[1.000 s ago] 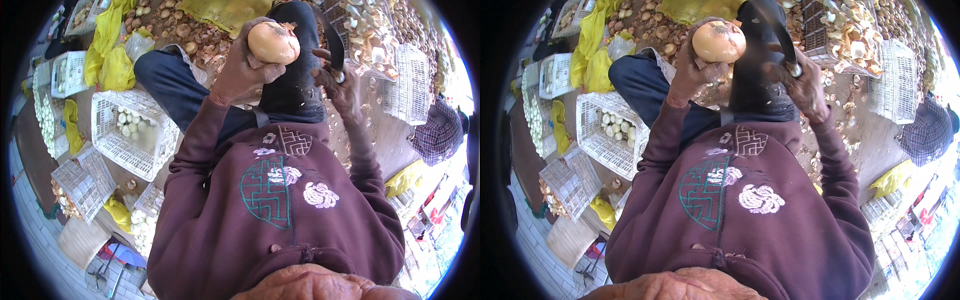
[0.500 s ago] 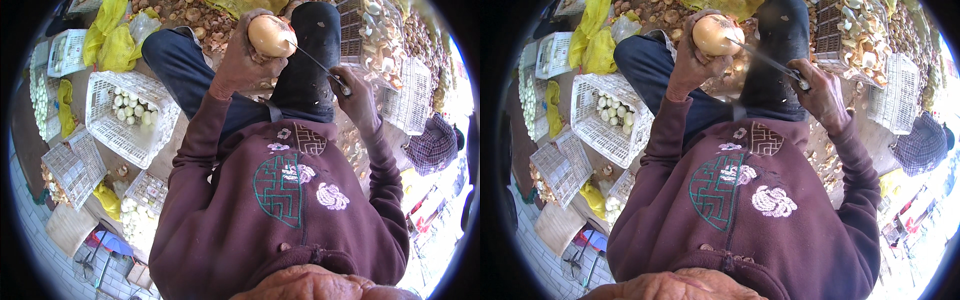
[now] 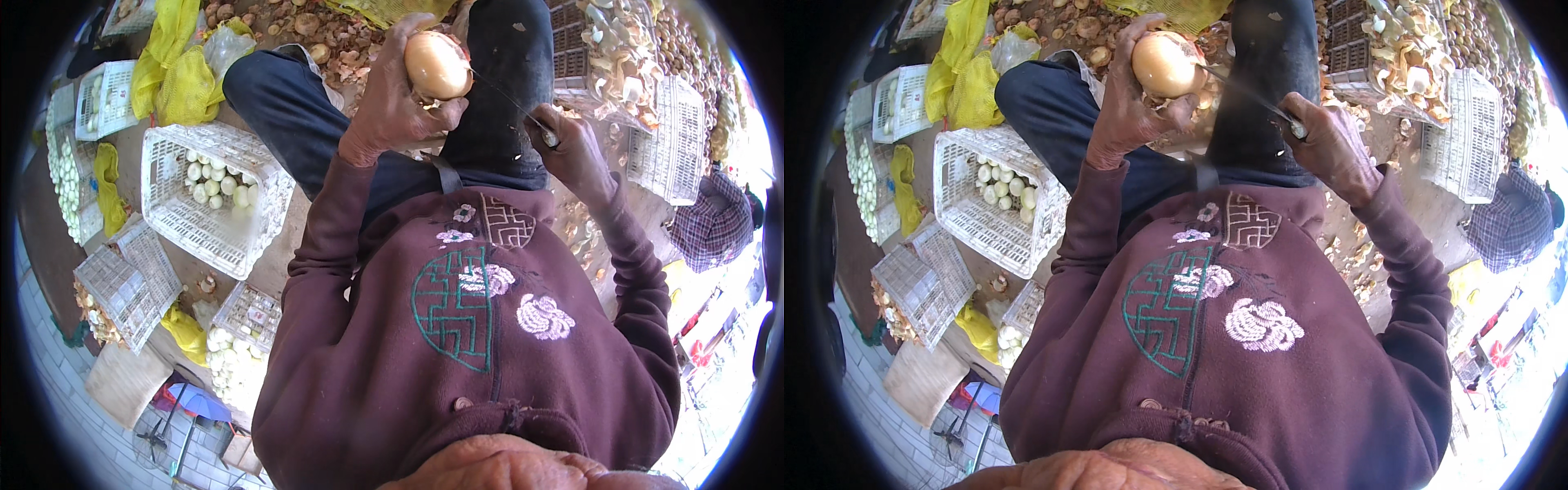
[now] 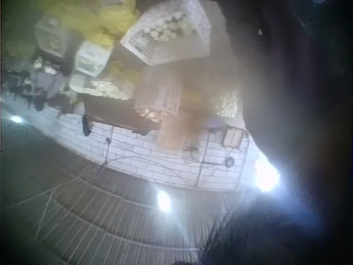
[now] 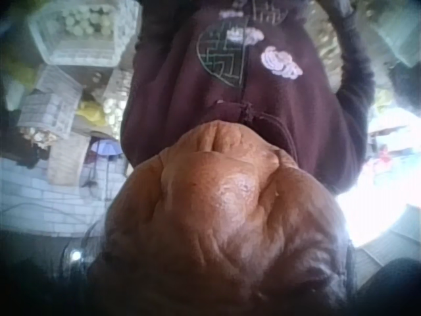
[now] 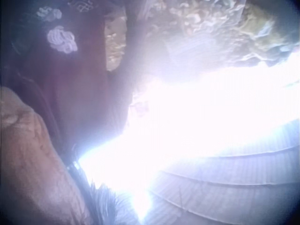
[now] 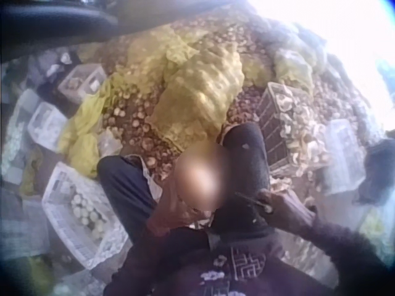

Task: The person sits on the floor and peels onions one by one using a small knife. They remove the dry outer layers and place the peeled onions into a white plastic basket nearby.

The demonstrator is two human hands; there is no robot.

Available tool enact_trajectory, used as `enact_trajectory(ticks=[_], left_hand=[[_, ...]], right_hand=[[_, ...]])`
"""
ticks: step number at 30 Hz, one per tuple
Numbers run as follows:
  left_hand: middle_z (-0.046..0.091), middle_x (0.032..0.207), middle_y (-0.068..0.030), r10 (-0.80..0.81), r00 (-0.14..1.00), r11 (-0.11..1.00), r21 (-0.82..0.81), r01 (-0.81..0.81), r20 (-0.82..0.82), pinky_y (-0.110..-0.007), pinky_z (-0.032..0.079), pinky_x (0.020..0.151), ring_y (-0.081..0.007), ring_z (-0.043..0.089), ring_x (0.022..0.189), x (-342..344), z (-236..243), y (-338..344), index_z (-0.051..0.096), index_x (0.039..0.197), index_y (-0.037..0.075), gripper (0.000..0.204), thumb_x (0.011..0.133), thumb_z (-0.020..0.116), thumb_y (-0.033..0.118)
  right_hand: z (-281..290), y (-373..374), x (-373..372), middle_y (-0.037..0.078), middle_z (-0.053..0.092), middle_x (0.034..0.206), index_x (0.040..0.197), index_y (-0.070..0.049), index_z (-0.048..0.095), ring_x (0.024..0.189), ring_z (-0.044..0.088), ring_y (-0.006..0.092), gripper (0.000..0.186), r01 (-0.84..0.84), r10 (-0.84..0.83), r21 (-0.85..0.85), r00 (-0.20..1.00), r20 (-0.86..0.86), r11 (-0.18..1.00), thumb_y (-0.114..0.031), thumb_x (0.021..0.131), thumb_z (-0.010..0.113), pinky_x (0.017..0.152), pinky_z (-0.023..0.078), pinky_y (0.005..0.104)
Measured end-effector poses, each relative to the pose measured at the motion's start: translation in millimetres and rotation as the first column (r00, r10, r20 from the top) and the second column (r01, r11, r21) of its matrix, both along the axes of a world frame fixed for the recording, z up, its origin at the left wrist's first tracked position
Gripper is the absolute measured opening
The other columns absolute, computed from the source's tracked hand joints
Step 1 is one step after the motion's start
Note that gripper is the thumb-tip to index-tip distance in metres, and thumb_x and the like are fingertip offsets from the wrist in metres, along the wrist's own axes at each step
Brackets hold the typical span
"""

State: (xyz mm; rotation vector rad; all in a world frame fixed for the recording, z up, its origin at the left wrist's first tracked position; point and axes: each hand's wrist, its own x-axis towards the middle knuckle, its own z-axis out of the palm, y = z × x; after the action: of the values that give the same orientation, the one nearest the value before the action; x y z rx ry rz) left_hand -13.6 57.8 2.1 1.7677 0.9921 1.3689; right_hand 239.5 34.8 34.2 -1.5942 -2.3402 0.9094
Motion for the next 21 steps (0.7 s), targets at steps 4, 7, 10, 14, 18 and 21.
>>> enact_trajectory(ticks=[4,7,10,14,18,21], left_hand=[[0.058,0.108,-0.0141,-0.03,0.915,0.905,-0.377,0.196,0.401,-0.03,0.053,0.077,-0.0194,0.062,0.09,5.8,-8.5,-12.3,0.043,0.123,0.002,0.066,0.066,0.073,0.018],[0.058,0.11,-0.0149,-0.064,0.616,0.58,-0.473,0.663,0.785,-0.029,0.054,0.074,-0.0189,0.062,0.09,-8.0,0.5,-9.8,0.047,0.122,0.0,0.064,0.068,0.073,0.021],[0.059,0.11,-0.0165,-0.028,0.381,0.373,-0.343,0.862,0.924,-0.029,0.055,0.072,-0.0205,0.063,0.091,-13.8,-10.5,-7.6,0.051,0.119,-0.002,0.06,0.069,0.071,0.024],[0.058,0.111,-0.0166,0.05,0.598,0.639,-0.486,0.597,0.8,-0.031,0.055,0.074,-0.0224,0.063,0.093,-3.3,-0.6,-22.2,0.049,0.12,-0.001,0.06,0.071,0.071,0.025],[0.059,0.103,-0.0175,0.071,0.825,0.953,-0.282,0.11,0.561,-0.028,0.054,0.073,-0.0176,0.061,0.09,31.7,14.7,-31.4,0.049,0.115,0.001,0.044,0.078,0.066,0.018],[0.06,0.096,-0.018,0.139,0.669,0.796,-0.484,0.363,0.73,-0.023,0.049,0.06,-0.0144,0.058,0.072,32.8,18.0,-36.5,0.05,0.115,-0.001,0.045,0.08,0.065,0.023]], right_hand=[[0.2,-0.9,0.7,0.018,0.061,0.079,0.094,-0.003,0.058,0.073,0.063,0.0341,0.013,-0.023,0.023,0.073,1.0,-0.01,0.997,-0.004,0.083,0.063,0.062,0.048,0.0369],[-5.4,19.1,14.6,0.016,0.062,0.081,0.098,-0.004,0.057,0.074,0.064,0.0332,0.021,-0.158,0.157,0.161,0.987,0.017,0.974,-0.002,0.079,0.064,0.063,0.048,0.0374],[-9.9,33.4,16.1,0.015,0.061,0.069,0.094,-0.011,0.056,0.063,0.063,0.0336,0.021,-0.215,0.251,0.307,0.965,-0.081,0.927,-0.009,0.076,0.067,0.055,0.048,0.0417],[2.6,15.5,6.6,0.016,0.06,0.066,0.094,-0.01,0.056,0.064,0.063,0.0355,0.019,-0.158,0.157,0.086,0.987,0.022,0.984,-0.008,0.077,0.065,0.055,0.048,0.0413],[6.0,4.4,4.9,0.016,0.061,0.07,0.095,-0.01,0.056,0.065,0.063,0.0353,0.022,-0.12,0.119,0.208,0.993,0.016,0.971,-0.007,0.076,0.066,0.056,0.049,0.0416],[-8.1,23.4,18.4,0.015,0.062,0.075,0.097,-0.009,0.055,0.067,0.063,0.035,0.026,-0.175,0.199,0.329,0.979,-0.039,0.928,-0.003,0.074,0.067,0.058,0.05,0.0422]])
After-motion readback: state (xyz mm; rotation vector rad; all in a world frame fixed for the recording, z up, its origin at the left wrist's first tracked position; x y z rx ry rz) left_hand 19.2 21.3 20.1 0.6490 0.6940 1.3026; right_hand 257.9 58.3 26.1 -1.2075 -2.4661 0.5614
